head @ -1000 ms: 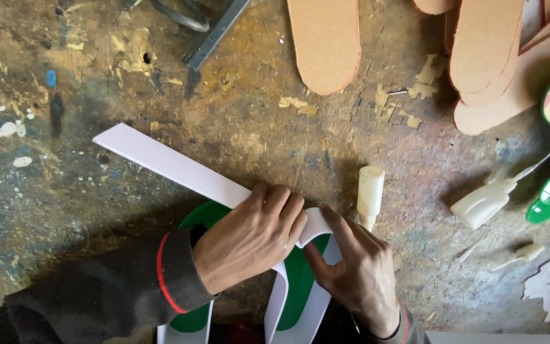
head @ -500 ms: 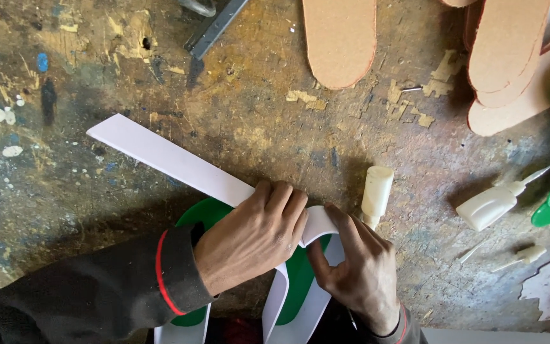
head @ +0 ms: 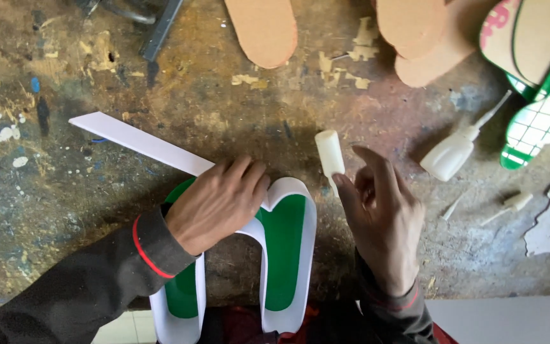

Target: The person constructs a three-dimensional sign letter by applying glue to the edges of a green acrylic letter base and then carefully attaching a flexible white plastic strip around the perimeter.

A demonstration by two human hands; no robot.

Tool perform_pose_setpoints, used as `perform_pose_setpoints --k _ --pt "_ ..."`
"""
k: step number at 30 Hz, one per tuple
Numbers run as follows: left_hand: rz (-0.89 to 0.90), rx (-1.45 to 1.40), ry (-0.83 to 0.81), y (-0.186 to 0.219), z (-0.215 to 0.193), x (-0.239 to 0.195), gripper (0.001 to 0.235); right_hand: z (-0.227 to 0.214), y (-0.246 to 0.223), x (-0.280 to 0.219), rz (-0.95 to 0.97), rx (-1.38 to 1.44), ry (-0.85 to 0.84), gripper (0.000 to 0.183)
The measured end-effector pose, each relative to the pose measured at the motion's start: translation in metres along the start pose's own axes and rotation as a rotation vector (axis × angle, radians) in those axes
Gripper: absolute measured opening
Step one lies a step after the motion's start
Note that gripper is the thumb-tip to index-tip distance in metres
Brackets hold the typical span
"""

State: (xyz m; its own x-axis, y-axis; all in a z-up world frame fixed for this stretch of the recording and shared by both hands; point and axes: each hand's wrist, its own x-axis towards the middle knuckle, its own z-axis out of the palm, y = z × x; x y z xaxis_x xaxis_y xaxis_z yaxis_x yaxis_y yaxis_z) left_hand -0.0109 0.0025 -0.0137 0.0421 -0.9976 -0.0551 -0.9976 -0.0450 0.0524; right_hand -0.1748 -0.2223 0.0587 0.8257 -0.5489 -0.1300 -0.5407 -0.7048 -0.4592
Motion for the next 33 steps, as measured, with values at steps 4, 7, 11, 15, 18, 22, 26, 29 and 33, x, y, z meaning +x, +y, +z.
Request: perform_pose_setpoints --k 4,7,11,15,18,22,26,29,33 --pt "0.017 0.026 0.011 -0.001 0.000 -0.004 0.049 -0.011 0.023 -0.007 0.021 0.003 0.048 0.025" --pt "0.075 0.028 -0.002 -0.005 -0.043 0.011 0.016 -0.016 0.062 -0.029 0.116 0.143 0.357 0.021" --pt "0.080 0.045 -0.057 -0.005 -0.034 0.008 0.017 -0.014 0.103 -0.038 0.243 0.125 0.523 0.040" --pt "0.083 0.042 -0.084 -0.009 -0.020 0.003 0.018 -0.008 0.104 -0.019 0.234 0.105 0.530 0.068" --pt "0.055 -0.038 -0.045 -0.008 -0.004 -0.002 0.017 -0.004 0.112 -0.015 0.262 0.088 0.447 0.049" --pt "0.049 0.013 0.019 -0.009 -0.003 -0.002 0.014 -0.003 0.098 -0.052 0.161 0.276 0.557 0.043" --pt "0.042 -0.004 0.011 -0.007 0.017 -0.004 0.015 0.002 0.055 -0.109 0.172 0.842 0.550 0.048" --pt "0.050 0.008 0.022 -0.011 0.024 -0.004 0.015 0.033 0.033 -0.139 0.198 0.876 0.512 0.054" --pt "0.067 0.018 0.030 -0.010 0.028 -0.002 0.017 0.111 0.039 -0.147 -0.001 0.706 0.456 0.048"
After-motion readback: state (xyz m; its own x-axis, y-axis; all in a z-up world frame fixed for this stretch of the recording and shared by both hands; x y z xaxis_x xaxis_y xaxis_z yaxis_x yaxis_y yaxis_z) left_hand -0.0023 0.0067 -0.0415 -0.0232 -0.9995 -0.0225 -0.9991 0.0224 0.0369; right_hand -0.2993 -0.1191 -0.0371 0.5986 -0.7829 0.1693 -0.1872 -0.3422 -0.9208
